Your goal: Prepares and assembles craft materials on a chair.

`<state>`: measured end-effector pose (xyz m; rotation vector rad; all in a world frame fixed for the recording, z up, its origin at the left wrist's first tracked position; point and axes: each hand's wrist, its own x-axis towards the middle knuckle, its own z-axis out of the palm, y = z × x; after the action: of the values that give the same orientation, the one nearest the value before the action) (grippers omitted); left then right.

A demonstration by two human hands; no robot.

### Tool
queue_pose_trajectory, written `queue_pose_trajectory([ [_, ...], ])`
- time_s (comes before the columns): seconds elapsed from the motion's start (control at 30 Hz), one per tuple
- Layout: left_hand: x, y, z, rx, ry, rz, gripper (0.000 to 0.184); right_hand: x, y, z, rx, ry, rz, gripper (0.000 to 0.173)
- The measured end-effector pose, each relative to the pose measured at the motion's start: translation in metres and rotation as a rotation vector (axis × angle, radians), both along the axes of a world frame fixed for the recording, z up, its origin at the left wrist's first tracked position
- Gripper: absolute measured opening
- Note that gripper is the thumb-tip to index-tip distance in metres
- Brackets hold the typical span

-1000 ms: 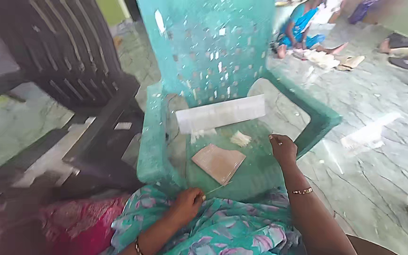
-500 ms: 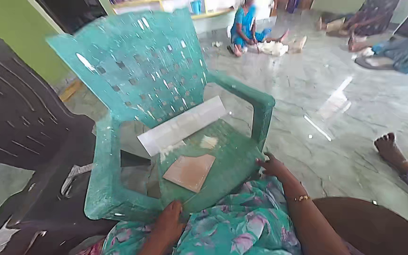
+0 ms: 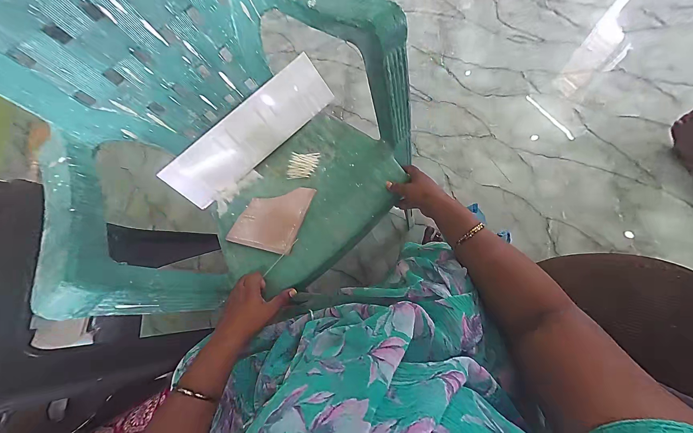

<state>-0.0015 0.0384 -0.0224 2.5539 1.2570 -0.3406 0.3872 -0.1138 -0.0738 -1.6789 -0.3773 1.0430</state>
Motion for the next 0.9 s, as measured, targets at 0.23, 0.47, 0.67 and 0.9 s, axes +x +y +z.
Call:
queue_pose_trajectory([
  [0.23, 0.03, 0.033, 0.002, 0.01, 0.034, 0.023, 0.075, 0.024, 0.037, 0.0, 0.093, -0.018, -0.015, 0.076],
  [0.47, 0.048, 0.045, 0.004, 0.019, 0.059, 0.054, 0.07, 0.045, 0.048, -0.002, 0.181, 0.001, 0.041, 0.076],
  [0.67, 0.048, 0.053, 0.014, -0.05, 0.067, 0.001, 0.067, 0.06, 0.039, -0.006, 0.198, -0.005, 0.121, 0.066],
  [0.9, 0.044, 0.073, 0.019, -0.131, 0.073, -0.021, 0.049, 0.106, 0.028, -0.047, -0.13, -0.095, 0.113, 0.038],
])
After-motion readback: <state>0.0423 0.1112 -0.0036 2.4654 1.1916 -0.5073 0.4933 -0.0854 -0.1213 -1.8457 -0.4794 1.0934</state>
